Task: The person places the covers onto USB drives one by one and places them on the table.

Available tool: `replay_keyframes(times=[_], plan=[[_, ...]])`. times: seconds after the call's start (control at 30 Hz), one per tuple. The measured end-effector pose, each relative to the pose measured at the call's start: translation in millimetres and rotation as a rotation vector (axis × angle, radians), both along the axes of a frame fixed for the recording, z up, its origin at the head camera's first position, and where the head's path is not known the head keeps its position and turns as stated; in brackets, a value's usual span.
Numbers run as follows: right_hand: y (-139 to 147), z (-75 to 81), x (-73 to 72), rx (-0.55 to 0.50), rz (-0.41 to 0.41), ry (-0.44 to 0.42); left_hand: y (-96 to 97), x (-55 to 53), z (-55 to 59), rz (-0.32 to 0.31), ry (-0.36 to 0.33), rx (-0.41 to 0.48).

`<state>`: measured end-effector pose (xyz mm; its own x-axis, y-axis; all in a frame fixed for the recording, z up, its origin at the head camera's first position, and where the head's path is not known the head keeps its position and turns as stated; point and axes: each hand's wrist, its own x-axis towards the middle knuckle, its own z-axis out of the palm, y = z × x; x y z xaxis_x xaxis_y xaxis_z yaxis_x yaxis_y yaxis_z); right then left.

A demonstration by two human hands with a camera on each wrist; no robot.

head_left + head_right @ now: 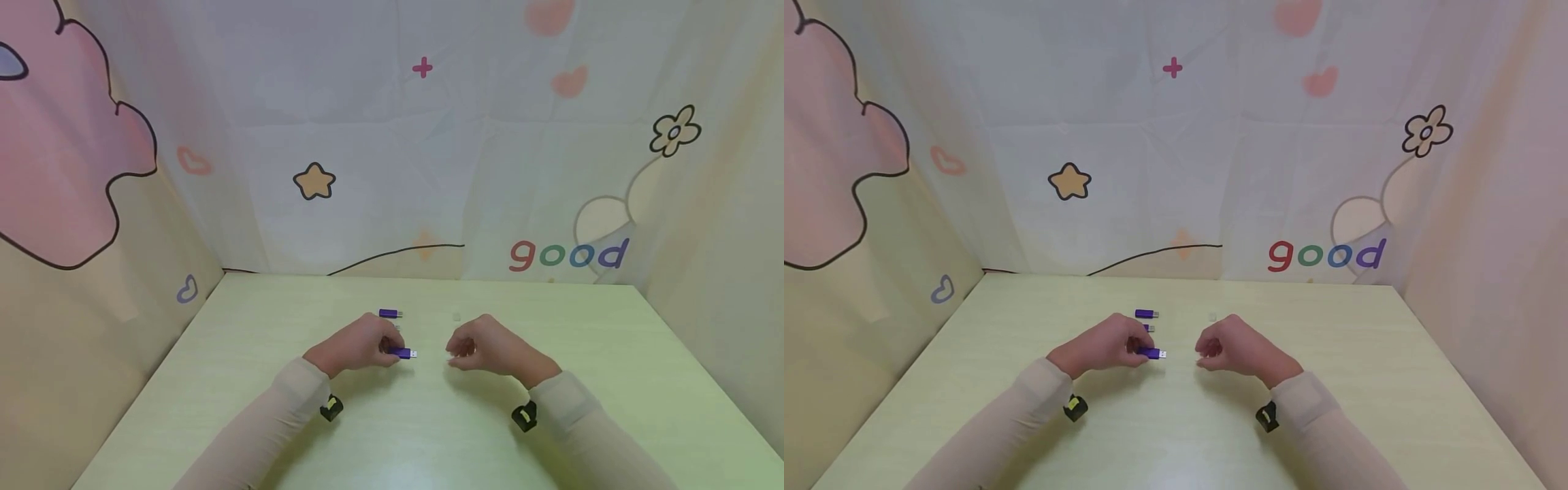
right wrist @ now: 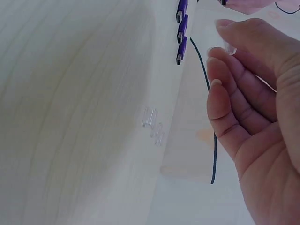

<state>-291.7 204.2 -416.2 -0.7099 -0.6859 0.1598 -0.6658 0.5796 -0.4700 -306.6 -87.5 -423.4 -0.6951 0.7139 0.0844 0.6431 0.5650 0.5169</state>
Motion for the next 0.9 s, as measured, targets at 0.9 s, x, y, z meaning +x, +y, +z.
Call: replay_keyframes(times=[0.9], plan=[[-9.7,-2.0,-0.3,-0.192,0.000,-0.072,7.8,2.7,5.8,-0.044,0.043,0.095]])
